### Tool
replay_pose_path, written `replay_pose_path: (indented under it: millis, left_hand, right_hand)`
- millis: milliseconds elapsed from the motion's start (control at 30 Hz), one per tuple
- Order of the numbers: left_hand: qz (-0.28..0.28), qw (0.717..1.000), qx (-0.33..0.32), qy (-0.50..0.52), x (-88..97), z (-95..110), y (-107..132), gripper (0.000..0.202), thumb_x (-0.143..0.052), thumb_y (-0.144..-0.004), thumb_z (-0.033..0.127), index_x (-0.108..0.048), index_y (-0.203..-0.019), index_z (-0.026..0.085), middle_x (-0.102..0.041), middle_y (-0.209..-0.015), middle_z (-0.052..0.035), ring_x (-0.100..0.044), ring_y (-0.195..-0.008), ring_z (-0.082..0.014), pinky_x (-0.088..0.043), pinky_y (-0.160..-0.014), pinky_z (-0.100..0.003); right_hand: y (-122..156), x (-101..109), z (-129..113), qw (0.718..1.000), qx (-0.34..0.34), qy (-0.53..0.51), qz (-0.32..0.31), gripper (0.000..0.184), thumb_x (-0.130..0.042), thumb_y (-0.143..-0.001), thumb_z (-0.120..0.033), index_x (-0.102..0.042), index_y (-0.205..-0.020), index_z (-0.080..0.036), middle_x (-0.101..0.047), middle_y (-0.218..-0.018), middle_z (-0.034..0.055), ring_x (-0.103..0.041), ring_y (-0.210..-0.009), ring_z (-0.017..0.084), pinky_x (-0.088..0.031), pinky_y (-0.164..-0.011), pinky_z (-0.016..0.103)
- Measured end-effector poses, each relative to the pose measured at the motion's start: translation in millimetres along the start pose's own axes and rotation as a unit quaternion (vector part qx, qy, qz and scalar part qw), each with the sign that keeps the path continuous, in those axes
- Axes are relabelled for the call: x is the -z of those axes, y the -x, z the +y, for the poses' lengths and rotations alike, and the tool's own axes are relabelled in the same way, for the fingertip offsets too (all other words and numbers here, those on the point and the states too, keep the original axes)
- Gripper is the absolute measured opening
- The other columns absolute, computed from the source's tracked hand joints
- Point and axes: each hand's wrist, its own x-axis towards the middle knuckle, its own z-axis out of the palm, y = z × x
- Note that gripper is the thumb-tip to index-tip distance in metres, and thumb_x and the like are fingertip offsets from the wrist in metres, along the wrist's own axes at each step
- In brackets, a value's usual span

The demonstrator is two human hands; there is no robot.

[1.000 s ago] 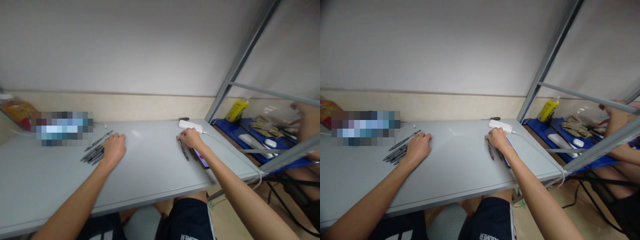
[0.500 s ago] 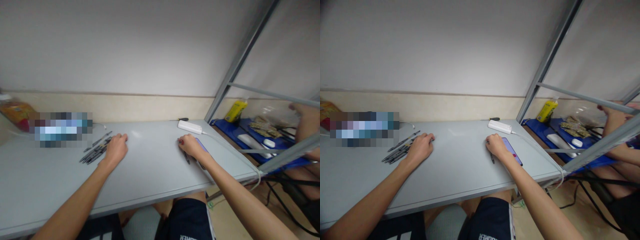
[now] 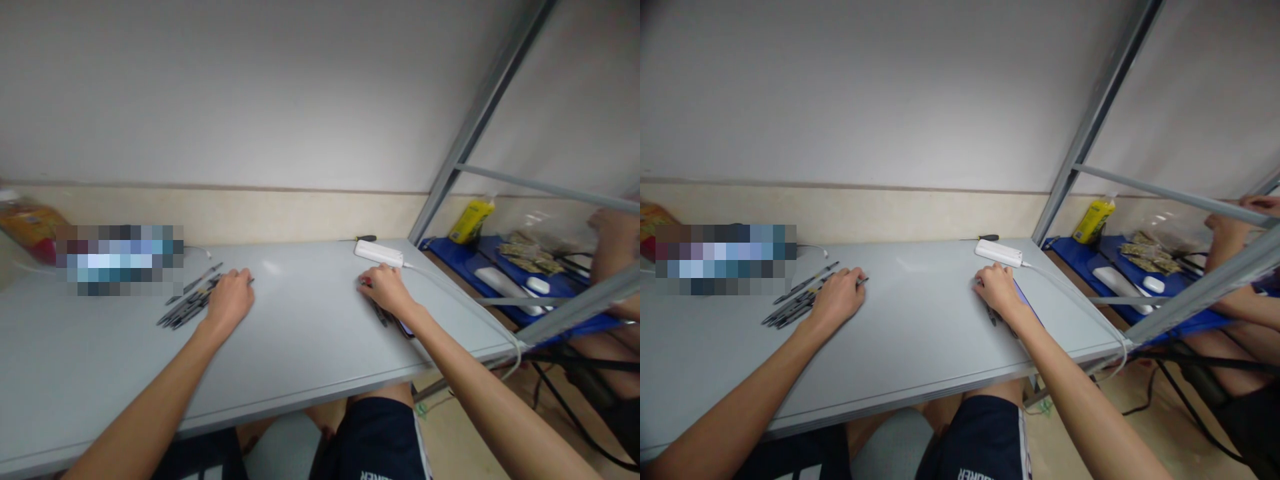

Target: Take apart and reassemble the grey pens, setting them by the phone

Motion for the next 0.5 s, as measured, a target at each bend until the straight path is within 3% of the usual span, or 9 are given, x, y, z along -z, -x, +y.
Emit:
replay_pose_path:
  millis: [167,233,367,500]
  left_hand:
    - [0.016,0.989,-0.084,0.119,-6.5,8,-2,0.022,-0.039,-0.084,0.022,-0.058,-0.093,0.014,-0.065,-0.084,-0.0099,-0.061,-0.082,-0.0224,-0.045,-0.077,-0.034]
    - [0.021,0.966,-0.122,0.228,-9.4,16,0,0.022,-0.041,-0.084,0.023,-0.054,-0.101,0.015,-0.066,-0.083,-0.0066,-0.062,-0.08,-0.0188,-0.046,-0.075,-0.03]
    - [-0.026,0.901,-0.187,0.39,-8.7,36,8,0.022,-0.044,-0.086,0.025,-0.05,-0.105,0.019,-0.066,-0.085,-0.0031,-0.062,-0.077,-0.0134,-0.048,-0.07,-0.025]
    - [-0.055,0.879,-0.183,0.437,-4.1,44,13,0.026,-0.046,-0.085,0.028,-0.049,-0.109,0.018,-0.066,-0.086,-0.0029,-0.062,-0.072,-0.012,-0.048,-0.064,-0.023]
  right_hand:
    - [1,0,-22,0.995,0.018,-0.092,0.037,0.022,-0.054,-0.083,-0.027,-0.066,-0.098,-0.016,-0.065,-0.095,0.0099,-0.05,-0.095,0.024,-0.033,-0.08,0.033]
    - [2,-5,-38,0.981,0.076,-0.169,0.056,0.024,-0.056,-0.082,-0.025,-0.064,-0.103,-0.017,-0.064,-0.095,0.0082,-0.051,-0.092,0.021,-0.036,-0.081,0.031]
    - [5,-22,-70,0.944,0.198,-0.248,0.094,0.04,-0.061,-0.08,-0.027,-0.055,-0.118,-0.017,-0.061,-0.103,0.0091,-0.049,-0.094,0.02,-0.038,-0.086,0.033]
    - [6,-38,-88,0.931,0.226,-0.266,0.107,0.026,-0.055,-0.085,-0.024,-0.059,-0.108,-0.014,-0.063,-0.088,0.0076,-0.049,-0.087,0.019,-0.041,-0.079,0.031]
